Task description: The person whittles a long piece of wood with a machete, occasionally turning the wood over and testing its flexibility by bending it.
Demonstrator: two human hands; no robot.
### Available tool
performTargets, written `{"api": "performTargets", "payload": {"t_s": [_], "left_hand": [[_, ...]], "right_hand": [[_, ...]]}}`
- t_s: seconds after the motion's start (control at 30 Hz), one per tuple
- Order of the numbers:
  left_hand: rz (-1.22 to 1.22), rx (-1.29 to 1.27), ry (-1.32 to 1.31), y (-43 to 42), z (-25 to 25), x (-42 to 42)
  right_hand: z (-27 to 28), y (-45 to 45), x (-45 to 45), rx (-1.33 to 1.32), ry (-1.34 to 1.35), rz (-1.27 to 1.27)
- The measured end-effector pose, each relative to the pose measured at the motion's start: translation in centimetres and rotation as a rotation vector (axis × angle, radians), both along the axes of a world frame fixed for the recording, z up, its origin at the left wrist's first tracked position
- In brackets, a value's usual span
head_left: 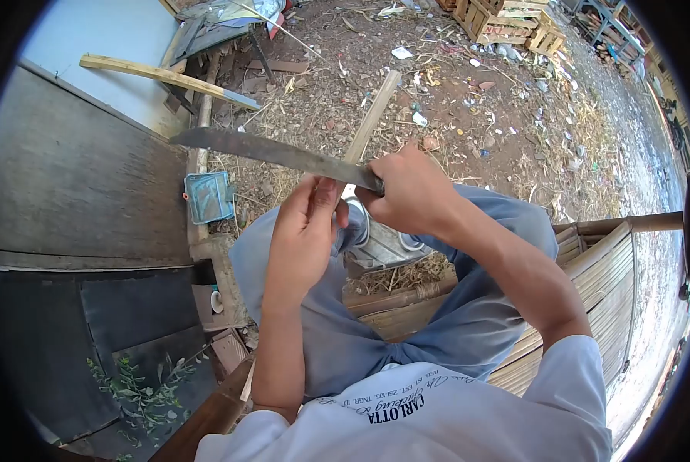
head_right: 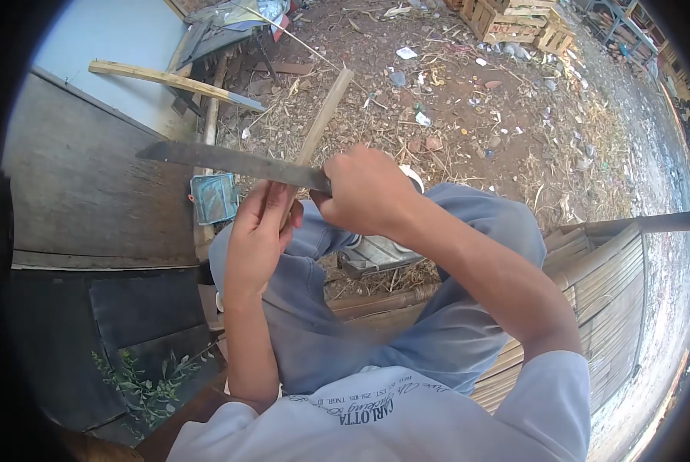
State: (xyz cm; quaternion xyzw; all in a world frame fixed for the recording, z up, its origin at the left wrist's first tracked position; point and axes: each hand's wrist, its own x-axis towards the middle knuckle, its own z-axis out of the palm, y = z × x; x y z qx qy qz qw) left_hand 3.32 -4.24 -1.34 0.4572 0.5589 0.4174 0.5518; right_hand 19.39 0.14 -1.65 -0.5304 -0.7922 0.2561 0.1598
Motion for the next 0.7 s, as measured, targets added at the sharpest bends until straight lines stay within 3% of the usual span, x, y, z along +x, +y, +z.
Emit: {"api": "performTargets", "payload": {"t_s": [0.03, 0.1, 0.37, 0.53, 0.7], "left_hand": [[-0.003, -0.005, 0.008, 0.1, -0.7, -0.1], [-0.022, 0.268, 0.224, 0.5, -2.2, -0.1], [0.007, 0.211, 0.390, -0.4, -1.4, -0.1], [0.045, 0.218, 0.368, -0.4, -1.7, -0.6], [0.010, 0.023, 0.092, -0.3, -1.1, -1.5]], "right_hand": [[0.0, -0.1, -0.2, -0.012, -0.022, 0.023], [-0.3, -0.1, -0.5, -0.016, -0.002, 0.019], [-1.5, 0.3, -0.8, 0.017, -0.104, 0.036], [-1.5, 0.5, -1.1, 0.014, -0.070, 0.074], [-0.6, 0.5, -0.7, 0.051, -0.086, 0.107]]}}
